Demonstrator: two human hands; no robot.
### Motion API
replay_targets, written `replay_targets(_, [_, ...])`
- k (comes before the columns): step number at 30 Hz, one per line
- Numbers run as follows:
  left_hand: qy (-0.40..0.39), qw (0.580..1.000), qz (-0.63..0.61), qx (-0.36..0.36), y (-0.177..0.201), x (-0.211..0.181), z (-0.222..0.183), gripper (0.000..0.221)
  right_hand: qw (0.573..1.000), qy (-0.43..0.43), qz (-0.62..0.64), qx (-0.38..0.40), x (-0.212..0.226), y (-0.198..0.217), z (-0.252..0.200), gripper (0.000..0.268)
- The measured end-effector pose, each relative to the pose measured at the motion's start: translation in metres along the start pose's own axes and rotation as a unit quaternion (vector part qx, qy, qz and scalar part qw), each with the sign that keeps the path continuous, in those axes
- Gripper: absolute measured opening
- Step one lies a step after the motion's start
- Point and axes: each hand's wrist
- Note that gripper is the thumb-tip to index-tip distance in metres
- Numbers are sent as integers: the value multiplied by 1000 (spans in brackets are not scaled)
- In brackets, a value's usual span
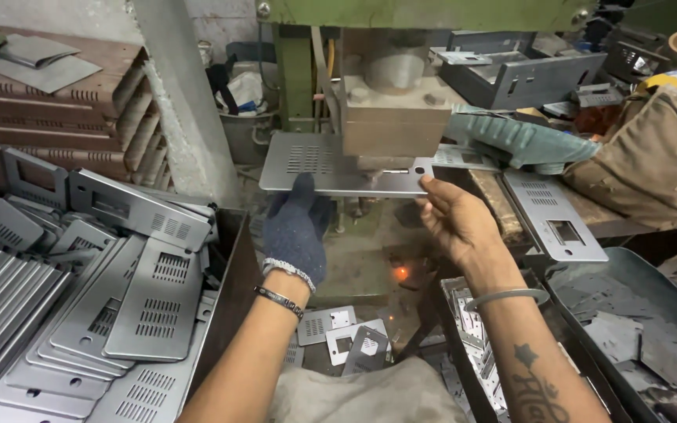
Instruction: Using a stamping press to join metal plates to larger metal panels.
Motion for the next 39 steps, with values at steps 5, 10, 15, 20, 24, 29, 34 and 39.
replay_targets(5, [18, 1000, -6, -7, 0, -5, -2, 35, 1000, -2, 5, -14, -3, -4, -10, 20])
replay_targets(10, [37, 999, 1, -5, 14, -1, 16, 31, 1000, 17, 23, 3, 1, -8, -16, 19])
replay_targets(15, [-7, 993, 71, 93, 25, -15, 30, 26, 999, 32, -23, -9, -5, -18, -8, 17])
replay_targets(20, [28, 999, -16, 20, 15, -35, 23, 30, 999, 32, -21, 17, -12, -34, -5, 15])
replay_targets(24, [23, 1000, 3, 8, 15, -38, 22, 33, 999, 25, -18, 14, -12, -40, -10, 15])
replay_targets(29, [23, 1000, 18, -9, 8, -42, 13, 32, 999, 31, -17, 18, -18, -34, -4, 17])
replay_targets(34, [65, 997, -34, -4, -2, -28, 9, 26, 1000, 28, 0, 13, -21, -37, -24, 23])
replay_targets(39, [65, 995, -57, 59, 19, -9, 34, 20, 998, -23, -15, -53, -41, 17, -31, 33])
Point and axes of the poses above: each hand's wrist, its own z-axis towards the middle knuckle, its own y-axis out of the back of the hand, x = y × z, and after that the axes turned 10 degrees about -z, right-handed
